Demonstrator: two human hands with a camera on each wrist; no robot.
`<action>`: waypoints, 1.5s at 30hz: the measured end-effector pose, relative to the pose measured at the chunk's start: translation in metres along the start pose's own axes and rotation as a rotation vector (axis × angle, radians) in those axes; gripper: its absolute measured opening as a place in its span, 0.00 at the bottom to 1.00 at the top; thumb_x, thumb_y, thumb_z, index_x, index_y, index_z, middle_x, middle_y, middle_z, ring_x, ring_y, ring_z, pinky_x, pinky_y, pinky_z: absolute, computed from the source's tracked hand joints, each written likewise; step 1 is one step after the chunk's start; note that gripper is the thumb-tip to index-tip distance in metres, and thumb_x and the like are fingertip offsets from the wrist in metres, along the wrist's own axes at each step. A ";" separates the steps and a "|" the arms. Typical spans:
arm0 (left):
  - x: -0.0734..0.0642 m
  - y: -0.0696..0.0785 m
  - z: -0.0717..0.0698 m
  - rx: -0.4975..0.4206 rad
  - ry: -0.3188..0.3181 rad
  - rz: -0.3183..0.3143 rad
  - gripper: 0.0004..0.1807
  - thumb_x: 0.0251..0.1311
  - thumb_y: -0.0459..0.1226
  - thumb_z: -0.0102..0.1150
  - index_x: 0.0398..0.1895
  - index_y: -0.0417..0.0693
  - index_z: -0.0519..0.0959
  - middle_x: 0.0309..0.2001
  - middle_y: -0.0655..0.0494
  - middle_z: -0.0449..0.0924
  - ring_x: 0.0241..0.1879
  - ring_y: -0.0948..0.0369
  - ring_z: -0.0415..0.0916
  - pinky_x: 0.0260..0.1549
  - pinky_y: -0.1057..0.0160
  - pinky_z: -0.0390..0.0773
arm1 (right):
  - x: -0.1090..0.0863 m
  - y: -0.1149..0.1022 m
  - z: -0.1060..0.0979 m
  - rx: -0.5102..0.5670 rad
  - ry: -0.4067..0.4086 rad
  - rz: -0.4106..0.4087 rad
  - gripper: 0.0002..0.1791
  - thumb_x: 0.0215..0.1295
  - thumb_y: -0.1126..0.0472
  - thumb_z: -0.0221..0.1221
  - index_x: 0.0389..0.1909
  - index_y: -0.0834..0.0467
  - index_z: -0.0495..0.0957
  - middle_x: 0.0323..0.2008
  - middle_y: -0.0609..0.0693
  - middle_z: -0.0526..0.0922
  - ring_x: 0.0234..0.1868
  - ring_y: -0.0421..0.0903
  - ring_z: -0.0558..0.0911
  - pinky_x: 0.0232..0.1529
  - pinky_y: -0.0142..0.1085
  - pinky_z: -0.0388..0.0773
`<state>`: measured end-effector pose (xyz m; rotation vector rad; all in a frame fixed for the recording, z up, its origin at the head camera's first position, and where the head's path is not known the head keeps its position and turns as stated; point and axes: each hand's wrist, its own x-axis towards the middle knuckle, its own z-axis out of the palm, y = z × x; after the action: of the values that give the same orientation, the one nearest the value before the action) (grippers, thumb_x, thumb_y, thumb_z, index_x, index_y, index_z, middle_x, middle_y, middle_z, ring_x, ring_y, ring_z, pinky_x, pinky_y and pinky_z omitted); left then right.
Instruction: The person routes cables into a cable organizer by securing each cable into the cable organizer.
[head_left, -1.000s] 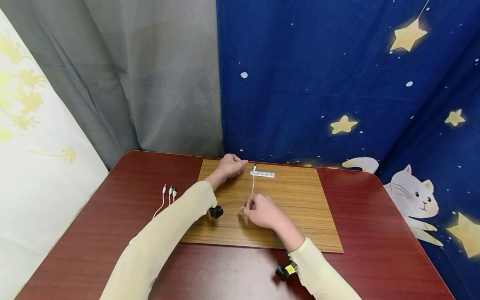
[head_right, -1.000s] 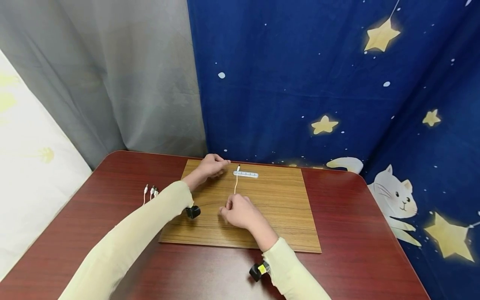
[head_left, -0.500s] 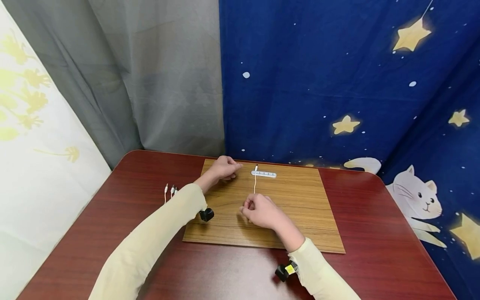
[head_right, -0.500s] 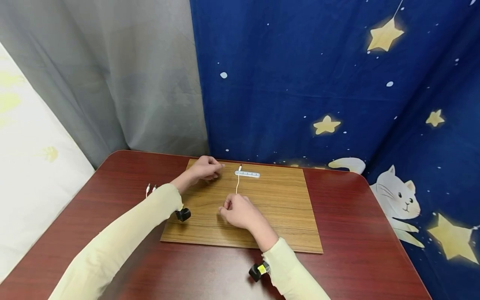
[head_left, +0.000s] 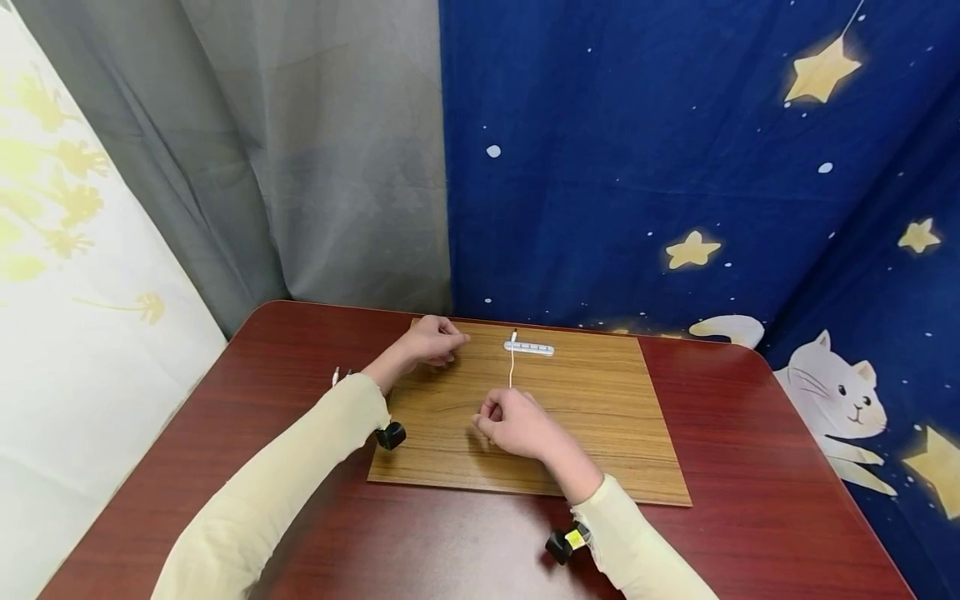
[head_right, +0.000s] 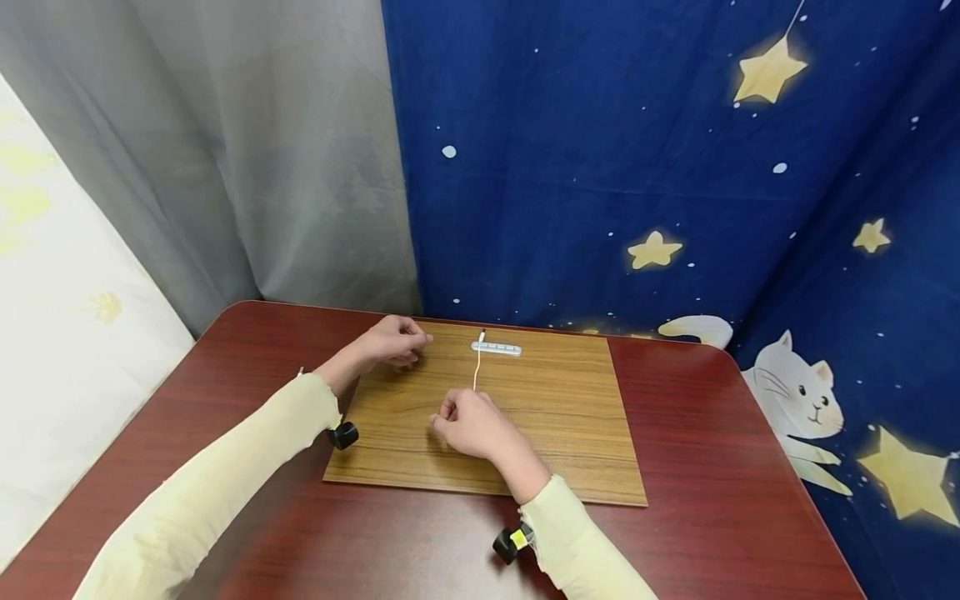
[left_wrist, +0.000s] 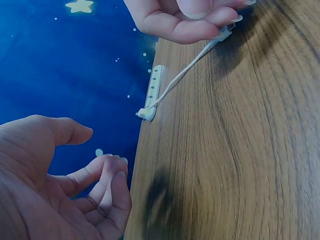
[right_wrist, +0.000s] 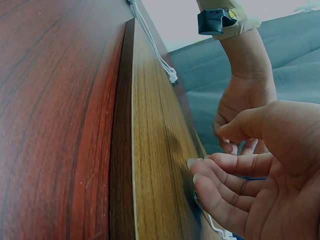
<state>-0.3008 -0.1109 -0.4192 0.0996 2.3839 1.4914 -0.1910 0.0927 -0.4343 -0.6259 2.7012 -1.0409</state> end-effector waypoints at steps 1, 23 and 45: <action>-0.001 -0.001 -0.002 0.001 -0.002 0.002 0.12 0.68 0.41 0.64 0.42 0.41 0.77 0.38 0.44 0.79 0.33 0.52 0.81 0.38 0.54 0.83 | 0.000 0.000 0.001 0.000 0.000 -0.002 0.10 0.70 0.58 0.63 0.28 0.54 0.77 0.19 0.42 0.78 0.21 0.40 0.76 0.27 0.37 0.72; -0.034 -0.028 -0.040 0.035 -0.027 0.009 0.13 0.69 0.41 0.62 0.44 0.38 0.77 0.42 0.40 0.78 0.37 0.51 0.82 0.38 0.55 0.83 | 0.009 -0.014 0.018 0.031 0.020 -0.065 0.06 0.67 0.61 0.64 0.30 0.54 0.78 0.26 0.41 0.79 0.28 0.38 0.77 0.33 0.36 0.76; -0.059 -0.050 -0.079 0.087 0.035 0.003 0.15 0.71 0.42 0.60 0.45 0.36 0.78 0.46 0.41 0.80 0.41 0.51 0.81 0.41 0.55 0.82 | 0.016 -0.035 0.034 0.086 -0.010 -0.052 0.07 0.66 0.60 0.64 0.29 0.53 0.78 0.25 0.41 0.79 0.27 0.38 0.77 0.31 0.35 0.74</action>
<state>-0.2639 -0.2153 -0.4184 0.0980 2.4772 1.4021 -0.1836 0.0421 -0.4358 -0.6879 2.6285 -1.1560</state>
